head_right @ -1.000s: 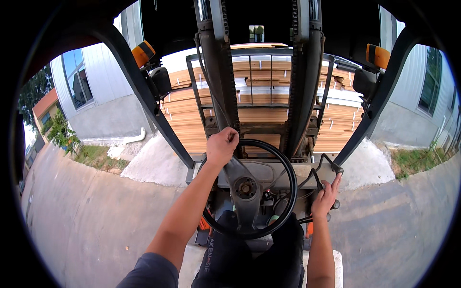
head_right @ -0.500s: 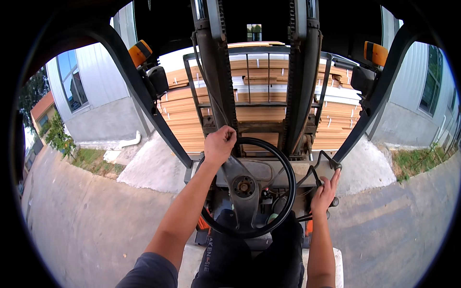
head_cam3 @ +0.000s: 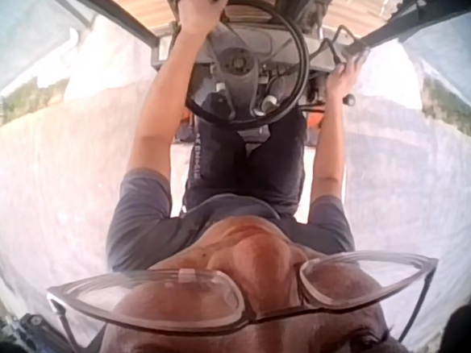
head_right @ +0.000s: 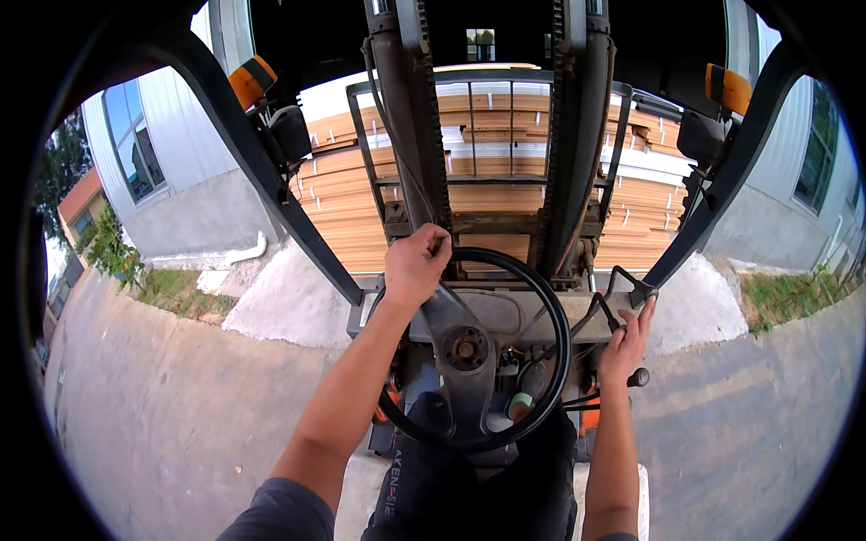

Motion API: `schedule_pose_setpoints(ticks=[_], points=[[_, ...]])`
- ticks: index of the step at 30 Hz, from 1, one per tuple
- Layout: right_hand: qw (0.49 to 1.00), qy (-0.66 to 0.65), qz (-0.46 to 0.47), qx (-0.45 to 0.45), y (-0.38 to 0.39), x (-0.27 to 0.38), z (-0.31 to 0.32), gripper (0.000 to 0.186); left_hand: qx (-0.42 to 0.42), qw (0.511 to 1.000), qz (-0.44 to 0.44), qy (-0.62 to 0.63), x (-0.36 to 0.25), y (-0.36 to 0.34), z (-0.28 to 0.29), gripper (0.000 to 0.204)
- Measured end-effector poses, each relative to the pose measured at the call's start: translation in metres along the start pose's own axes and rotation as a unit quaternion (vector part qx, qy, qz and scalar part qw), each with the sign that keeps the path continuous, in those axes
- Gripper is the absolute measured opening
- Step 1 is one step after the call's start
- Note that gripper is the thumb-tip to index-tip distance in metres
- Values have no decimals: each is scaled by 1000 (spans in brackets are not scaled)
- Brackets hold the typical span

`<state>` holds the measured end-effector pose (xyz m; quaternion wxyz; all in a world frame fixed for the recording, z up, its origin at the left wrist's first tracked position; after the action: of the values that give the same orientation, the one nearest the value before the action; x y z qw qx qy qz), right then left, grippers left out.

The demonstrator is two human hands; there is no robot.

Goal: The person operates a forklift by reversing it out of a workshop, driving it across an outdoor area, and steering it into another warehouse building.

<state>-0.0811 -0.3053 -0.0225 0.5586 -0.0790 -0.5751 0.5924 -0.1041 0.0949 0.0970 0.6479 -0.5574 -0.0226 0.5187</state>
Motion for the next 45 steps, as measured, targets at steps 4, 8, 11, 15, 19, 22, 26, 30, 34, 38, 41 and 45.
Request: schedule_pose_setpoints(ticks=[4, 8, 11, 15, 19, 22, 26, 30, 34, 38, 41, 45], points=[[994, 109, 12, -18, 18, 26, 20, 22, -14, 999, -9, -36, -3, 3, 14, 14], [979, 197, 9, 59, 26, 38, 56, 26, 31, 996, 45, -70, -8, 17, 23, 13], [976, 201, -5, 88, 30, 42, 64, 31, 19, 997, 28, -71, -11, 18, 26, 13], [978, 198, 47, 54, 37, 41, 65, 33, 11, 997, 19, -69, -10, 20, 21, 13], [979, 196, 41, 41, 31, 32, 55, 31, 2, 998, 3, -58, -8, 15, 12, 12], [979, 194, 50, 26, 24, 33, 50, 28, 10, 999, 7, -36, -8, 9, 12, 11], [979, 192, 63, 10, 13, 39, 48, 27, 6, 999, 17, -39, -10, 4, 15, 11], [980, 192, 57, 13, 16, 37, 48, 27, 1, 999, 10, -37, -10, 5, 17, 11], [979, 197, 50, 27, 29, 37, 52, 27, 5, 998, 18, -52, -7, 12, 19, 10], [980, 191, 54, 26, 31, 44, 55, 27, 1, 999, 12, -48, -7, 13, 24, 11], [979, 194, 53, 19, 26, 45, 56, 27, 6, 999, 18, -33, -10, 11, 24, 11], [980, 194, 51, 21, 23, 41, 55, 27, 0, 999, 18, -39, -11, 9, 19, 11]])
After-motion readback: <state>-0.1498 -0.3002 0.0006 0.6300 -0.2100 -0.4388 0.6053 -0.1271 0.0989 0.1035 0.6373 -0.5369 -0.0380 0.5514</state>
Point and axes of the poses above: each hand's wrist, its own y-axis away from the middle knuckle, its own z-axis out of the back of the hand, x = y × z, the point moved 4 cm from there along -y, towards the middle knuckle, and after that the axes turned 7 degrees about -z, right-handed, at the moved point
